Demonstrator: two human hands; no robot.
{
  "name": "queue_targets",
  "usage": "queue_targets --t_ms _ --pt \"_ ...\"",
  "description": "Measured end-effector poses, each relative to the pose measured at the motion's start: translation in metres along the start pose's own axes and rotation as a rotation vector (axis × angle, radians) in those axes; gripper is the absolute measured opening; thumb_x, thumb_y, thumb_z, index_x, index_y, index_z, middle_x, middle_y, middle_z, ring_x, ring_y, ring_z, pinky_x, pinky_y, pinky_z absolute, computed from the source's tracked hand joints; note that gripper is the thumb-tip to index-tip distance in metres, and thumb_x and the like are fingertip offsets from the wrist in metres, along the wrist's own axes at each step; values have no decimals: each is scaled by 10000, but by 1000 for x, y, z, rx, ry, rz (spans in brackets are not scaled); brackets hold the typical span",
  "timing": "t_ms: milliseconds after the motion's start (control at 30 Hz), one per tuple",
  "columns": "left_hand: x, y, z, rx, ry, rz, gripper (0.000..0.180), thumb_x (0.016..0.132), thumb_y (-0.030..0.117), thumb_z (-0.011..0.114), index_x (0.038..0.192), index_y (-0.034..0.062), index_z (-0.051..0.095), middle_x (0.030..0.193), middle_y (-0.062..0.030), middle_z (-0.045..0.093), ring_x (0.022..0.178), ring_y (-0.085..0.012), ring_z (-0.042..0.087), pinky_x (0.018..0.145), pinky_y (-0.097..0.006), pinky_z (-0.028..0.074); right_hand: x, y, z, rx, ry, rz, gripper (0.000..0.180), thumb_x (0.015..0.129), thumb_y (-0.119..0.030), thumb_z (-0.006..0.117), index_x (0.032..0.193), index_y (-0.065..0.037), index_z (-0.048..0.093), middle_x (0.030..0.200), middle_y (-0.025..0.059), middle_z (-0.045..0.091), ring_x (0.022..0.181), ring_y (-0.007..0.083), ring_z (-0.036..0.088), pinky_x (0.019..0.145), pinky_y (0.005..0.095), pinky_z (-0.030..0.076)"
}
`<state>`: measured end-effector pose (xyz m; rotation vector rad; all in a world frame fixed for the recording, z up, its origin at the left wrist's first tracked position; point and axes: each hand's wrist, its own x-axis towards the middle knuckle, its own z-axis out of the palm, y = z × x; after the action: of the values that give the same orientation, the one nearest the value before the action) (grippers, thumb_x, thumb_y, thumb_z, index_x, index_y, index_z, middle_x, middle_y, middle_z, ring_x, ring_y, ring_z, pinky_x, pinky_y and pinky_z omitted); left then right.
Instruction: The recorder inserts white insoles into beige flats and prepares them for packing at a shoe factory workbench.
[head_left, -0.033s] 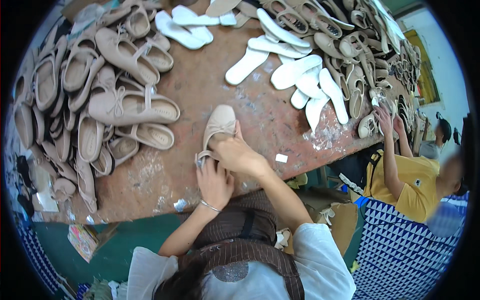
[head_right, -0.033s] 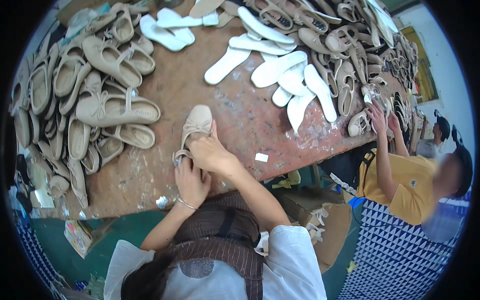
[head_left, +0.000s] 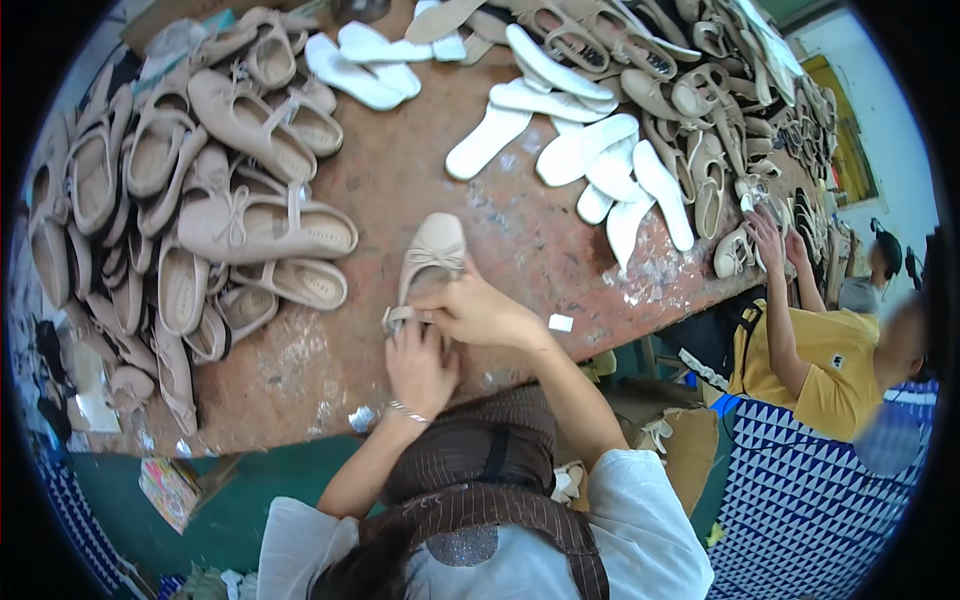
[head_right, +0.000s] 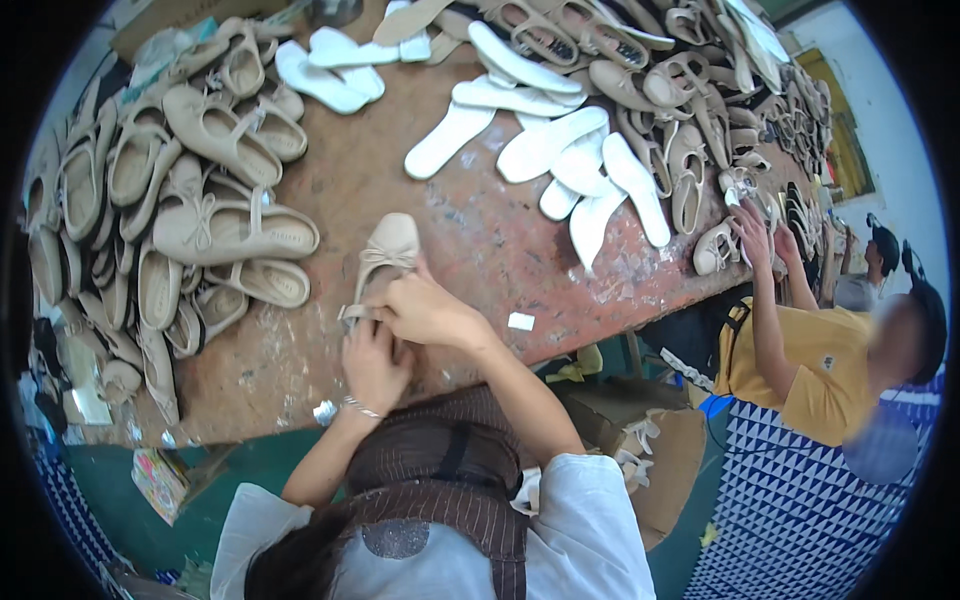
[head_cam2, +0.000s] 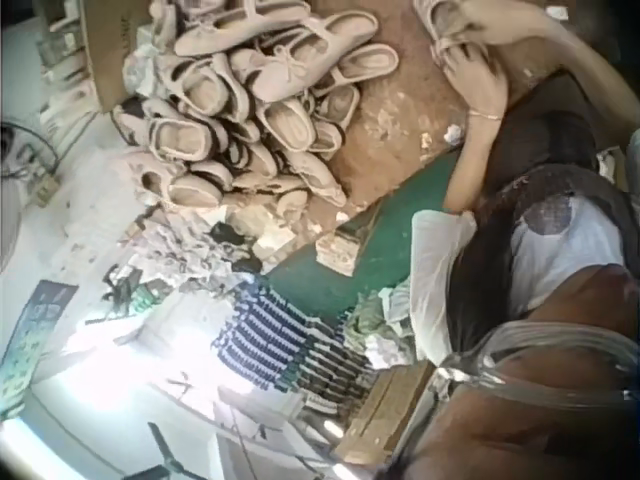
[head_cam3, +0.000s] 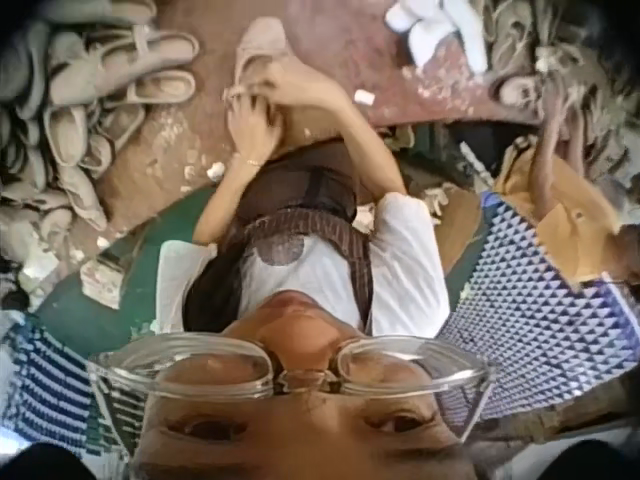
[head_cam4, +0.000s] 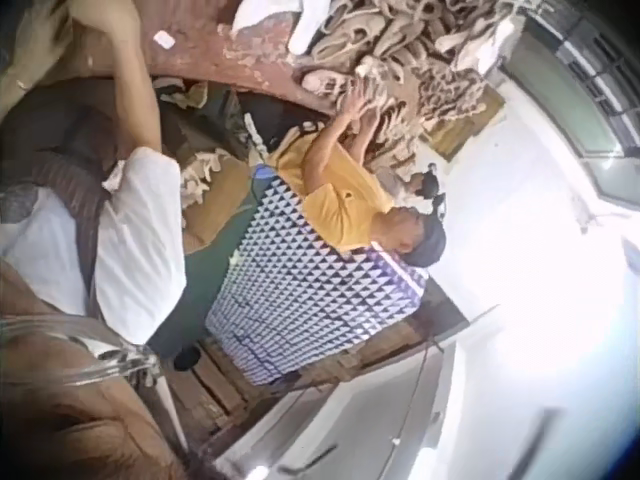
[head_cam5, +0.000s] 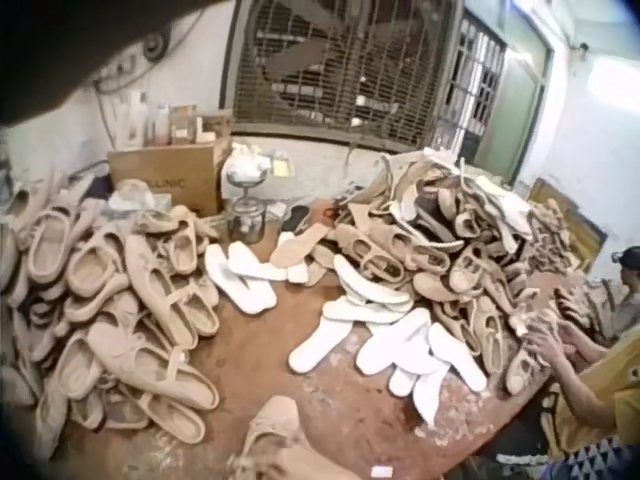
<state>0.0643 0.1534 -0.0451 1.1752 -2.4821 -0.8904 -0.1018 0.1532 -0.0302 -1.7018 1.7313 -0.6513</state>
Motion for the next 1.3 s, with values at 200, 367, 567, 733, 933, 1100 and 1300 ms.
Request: queue_targets --t_ms 200,367,567,733,933,1100,1300 --pt "7 -99 -199 -59 568 92 206 874 62 675 1065 5 624 918 -43 632 831 -148 605 731 -318 509 37 78 -76 -156 568 93 551 716 104 533 1236 -47 637 1314 246 564 1218 398 541 1012 422 464" --pt "55 -165 -470 451 866 88 446 980 242 615 1299 -63 550 1219 -187 648 1071 -230 623 949 -341 461 108 152 -71 -364 594 91 482 799 -18 636 1272 -107 623 1390 244 511 1361 409 423 1149 537 291" --pt "129 -81 -422 977 765 -301 309 976 214 581 1167 -23 628 1108 -200 684 1004 -301 668 878 -360 495 82 107 -87 461 848 -152 158 867 -42 662 1021 -34 699 1068 97 685 950 280 656 914 368 486" --pt "291 45 -233 -149 -30 428 397 911 153 664 1280 23 598 1319 -84 612 1217 -206 560 1005 -341 441 8 76 -75 1640 926 83 357 1021 -248 563 1294 -34 480 862 28 597 695 80 565 607 238 479" --pt "498 156 12 -170 -300 278 1105 711 674 736 1518 45 319 1507 -294 351 1418 -410 334 1140 -443 312 -55 105 -48 1745 710 109 454 1039 -299 474 1389 -52 325 789 66 505 429 70 364 412 240 407" --pt "583 206 118 -281 117 -106 1068 546 655 800 1425 148 465 1487 -316 347 1413 -461 265 1128 -533 294 -68 113 -33 1672 728 250 543 929 -196 620 1347 -75 296 932 85 499 571 92 461 437 248 437" --pt "633 186 125 -448 3 -54 507 677 347 801 1014 -25 726 1008 -156 726 881 -246 700 818 -356 541 -58 108 -28 1428 693 209 555 970 -264 514 1446 -28 353 944 15 489 691 65 504 548 229 463"
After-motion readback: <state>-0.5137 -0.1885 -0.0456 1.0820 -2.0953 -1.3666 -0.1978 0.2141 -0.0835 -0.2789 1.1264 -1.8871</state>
